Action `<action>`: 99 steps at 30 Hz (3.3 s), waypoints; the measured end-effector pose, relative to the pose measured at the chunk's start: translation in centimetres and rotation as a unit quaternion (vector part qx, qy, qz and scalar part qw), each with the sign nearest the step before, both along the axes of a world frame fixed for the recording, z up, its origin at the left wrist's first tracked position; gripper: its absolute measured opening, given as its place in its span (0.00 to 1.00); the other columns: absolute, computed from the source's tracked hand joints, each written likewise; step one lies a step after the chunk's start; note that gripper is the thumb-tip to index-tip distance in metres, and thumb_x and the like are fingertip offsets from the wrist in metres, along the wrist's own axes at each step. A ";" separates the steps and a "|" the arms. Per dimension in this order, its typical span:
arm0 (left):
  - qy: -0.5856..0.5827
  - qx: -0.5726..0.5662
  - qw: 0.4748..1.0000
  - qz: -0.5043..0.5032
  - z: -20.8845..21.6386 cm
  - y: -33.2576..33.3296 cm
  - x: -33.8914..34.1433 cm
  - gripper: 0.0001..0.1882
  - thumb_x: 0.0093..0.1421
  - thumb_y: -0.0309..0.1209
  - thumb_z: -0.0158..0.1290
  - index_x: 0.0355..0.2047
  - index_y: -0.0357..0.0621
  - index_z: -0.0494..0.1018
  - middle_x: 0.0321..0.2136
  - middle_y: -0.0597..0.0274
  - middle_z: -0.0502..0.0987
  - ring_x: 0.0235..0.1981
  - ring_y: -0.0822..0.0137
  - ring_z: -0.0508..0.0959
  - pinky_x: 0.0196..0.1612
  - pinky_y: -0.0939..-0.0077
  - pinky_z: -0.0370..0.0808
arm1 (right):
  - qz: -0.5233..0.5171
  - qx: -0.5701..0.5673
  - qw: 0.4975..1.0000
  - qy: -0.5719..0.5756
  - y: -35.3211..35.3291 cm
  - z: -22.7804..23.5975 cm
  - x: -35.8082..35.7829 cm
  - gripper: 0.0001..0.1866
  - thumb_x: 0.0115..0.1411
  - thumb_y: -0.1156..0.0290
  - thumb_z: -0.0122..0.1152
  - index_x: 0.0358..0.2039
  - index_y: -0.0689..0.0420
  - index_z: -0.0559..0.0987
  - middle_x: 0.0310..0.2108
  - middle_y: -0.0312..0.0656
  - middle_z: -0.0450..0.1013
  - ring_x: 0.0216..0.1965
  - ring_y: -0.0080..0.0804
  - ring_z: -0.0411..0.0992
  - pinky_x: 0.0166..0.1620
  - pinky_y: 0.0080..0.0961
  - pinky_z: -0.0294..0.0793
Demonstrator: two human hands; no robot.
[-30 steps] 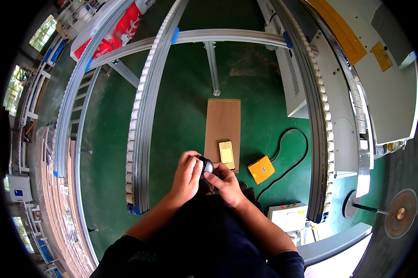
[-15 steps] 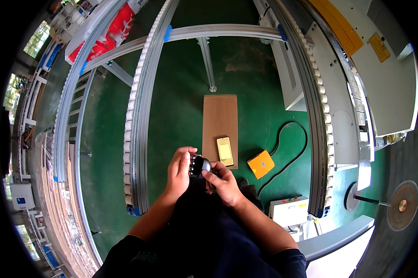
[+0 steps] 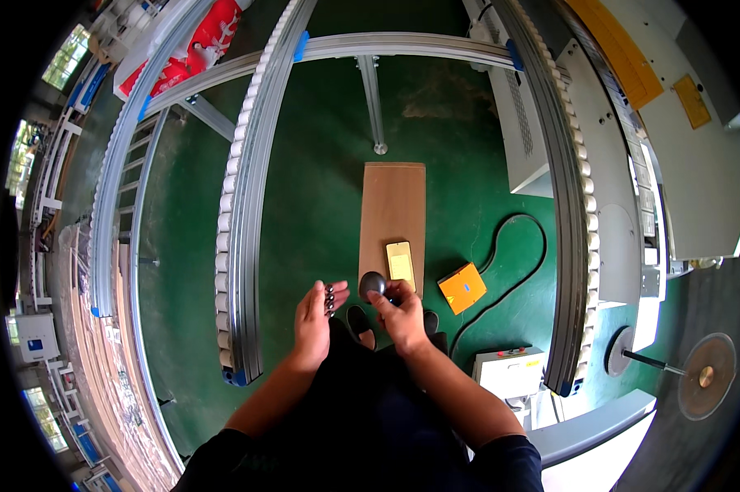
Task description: The person prepares industrial machinery by handling small components and adjusting a long metal rail on a track system in a large workshop.
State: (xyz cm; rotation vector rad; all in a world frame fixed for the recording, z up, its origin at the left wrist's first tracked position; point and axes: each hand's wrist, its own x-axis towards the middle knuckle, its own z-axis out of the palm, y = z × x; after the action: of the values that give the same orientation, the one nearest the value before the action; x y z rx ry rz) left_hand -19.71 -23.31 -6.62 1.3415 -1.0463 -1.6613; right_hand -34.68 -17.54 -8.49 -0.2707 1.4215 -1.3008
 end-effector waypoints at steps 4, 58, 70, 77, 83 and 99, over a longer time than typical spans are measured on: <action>0.007 0.114 0.993 -0.009 -1.3 0.9 3.7 0.26 0.74 0.48 0.38 0.41 0.35 0.75 0.36 0.54 0.81 0.31 0.62 0.81 0.41 0.65 0.79 | -0.019 0.099 0.985 0.141 -4.5 -8.8 -4.9 0.18 0.55 0.67 0.71 0.42 0.62 0.78 0.29 0.38 0.76 0.21 0.21 0.70 0.20 0.23 0.68; -0.155 0.261 0.949 -0.083 -4.5 7.1 10.5 0.28 0.75 0.45 0.31 0.34 0.37 0.74 0.26 0.60 0.76 0.29 0.69 0.78 0.38 0.74 0.74 | 0.113 0.087 0.870 0.472 -1.3 -27.0 -6.5 0.20 0.50 0.73 0.69 0.44 0.58 0.73 0.36 0.44 0.69 0.41 0.45 0.66 0.47 0.40 0.69; -0.142 0.255 0.953 -0.080 -4.3 8.0 10.7 0.28 0.75 0.46 0.32 0.33 0.37 0.74 0.26 0.60 0.76 0.28 0.68 0.78 0.38 0.73 0.74 | 0.051 0.096 0.905 0.412 0.2 -27.8 -7.4 0.17 0.53 0.75 0.63 0.44 0.59 0.73 0.32 0.42 0.69 0.36 0.40 0.68 0.43 0.35 0.71; -0.088 0.199 0.970 -0.107 -2.4 6.1 8.2 0.26 0.74 0.44 0.34 0.31 0.37 0.73 0.23 0.59 0.76 0.26 0.66 0.77 0.37 0.70 0.75 | -0.032 0.069 0.926 0.370 1.8 -20.7 -6.3 0.13 0.57 0.75 0.59 0.43 0.61 0.74 0.29 0.41 0.71 0.31 0.33 0.71 0.38 0.30 0.72; -0.117 0.089 0.969 -0.200 -0.8 5.6 6.5 0.18 0.73 0.39 0.43 0.35 0.37 0.75 0.22 0.64 0.75 0.22 0.70 0.74 0.28 0.74 0.70 | 0.262 -0.018 0.965 -0.005 -0.1 0.7 -0.9 0.13 0.65 0.68 0.59 0.48 0.60 0.75 0.34 0.37 0.75 0.32 0.23 0.71 0.36 0.23 0.73; 0.171 -0.173 0.960 -0.136 13.7 -0.9 4.3 0.24 0.74 0.44 0.40 0.26 0.39 0.67 0.16 0.65 0.67 0.13 0.76 0.68 0.21 0.75 0.74 | 0.103 -0.245 0.959 -0.094 4.4 8.7 -1.7 0.06 0.66 0.78 0.59 0.43 0.64 0.79 0.39 0.43 0.78 0.36 0.30 0.76 0.45 0.27 0.76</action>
State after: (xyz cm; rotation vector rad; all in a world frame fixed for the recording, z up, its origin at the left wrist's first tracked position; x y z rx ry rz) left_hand -15.36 -24.18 7.12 0.6794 -1.2766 -1.7262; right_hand -36.37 -13.18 0.23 -0.5934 0.8693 -1.4478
